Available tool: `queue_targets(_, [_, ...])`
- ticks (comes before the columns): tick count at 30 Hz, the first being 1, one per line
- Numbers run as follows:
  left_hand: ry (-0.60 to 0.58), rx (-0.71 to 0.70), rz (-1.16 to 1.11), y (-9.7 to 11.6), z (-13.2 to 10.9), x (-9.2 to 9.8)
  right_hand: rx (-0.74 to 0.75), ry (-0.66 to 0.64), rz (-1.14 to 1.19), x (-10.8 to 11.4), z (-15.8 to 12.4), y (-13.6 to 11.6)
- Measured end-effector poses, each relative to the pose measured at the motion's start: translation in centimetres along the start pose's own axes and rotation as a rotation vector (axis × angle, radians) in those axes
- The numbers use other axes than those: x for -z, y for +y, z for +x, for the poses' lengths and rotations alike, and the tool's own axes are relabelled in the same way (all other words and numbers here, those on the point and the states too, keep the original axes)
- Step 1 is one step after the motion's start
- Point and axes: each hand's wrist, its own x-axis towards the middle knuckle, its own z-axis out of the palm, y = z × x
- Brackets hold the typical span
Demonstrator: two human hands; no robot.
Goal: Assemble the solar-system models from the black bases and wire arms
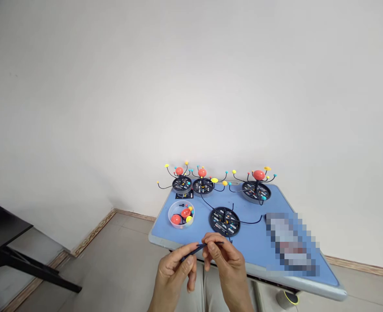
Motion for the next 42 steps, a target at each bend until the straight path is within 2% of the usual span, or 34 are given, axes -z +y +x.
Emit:
queue_targets(5, [0.035, 0.023, 0.002, 0.0, 0.0, -0.2, 0.008, -0.04, -0.046, -0.5, 0.1, -0.1])
queue_targets(12, [0.106, 0.022, -0.2, 0.2, -0.1, -1.3, -0.054, 0.135, 0.034, -1.1, -0.1, 1.1])
queue_targets(14, [0.166, 0.003, -0.207, 0.2, -0.2, -1.5, -0.055, 0.147, 0.053, -1.1, -0.2, 1.3])
queue_targets(18, [0.32, -0.112, -0.058, 0.3, -0.3, -1.4, -0.028, 0.167, 0.006, -1.3, -0.2, 1.0])
queue_targets(22, [0.358, -0.274, 0.189, 0.5, -0.3, -1.1, -0.049, 0.15, -0.07, -1.7, 0.0, 0.5])
queue_targets(27, [0.402, -0.267, 0.248, 0.4, -0.2, -1.1, -0.074, 0.149, -0.137, -1.6, -0.1, 0.4])
queue_targets(34, [0.375, -0.232, 0.331, 0.6, -0.1, -0.4, -0.043, 0.149, -0.155, -1.4, -0.2, -0.8])
queue_targets(38, [0.405, -0.284, 0.358, 1.3, -0.1, 0.4, 0.007, 0.191, -0.154, -0.3, 0.3, -2.5])
queue_targets(42, [0.403, -0.332, 0.378, 1.3, -0.1, 1.0, -0.018, 0.137, -0.189, 0.4, 0.5, -3.3])
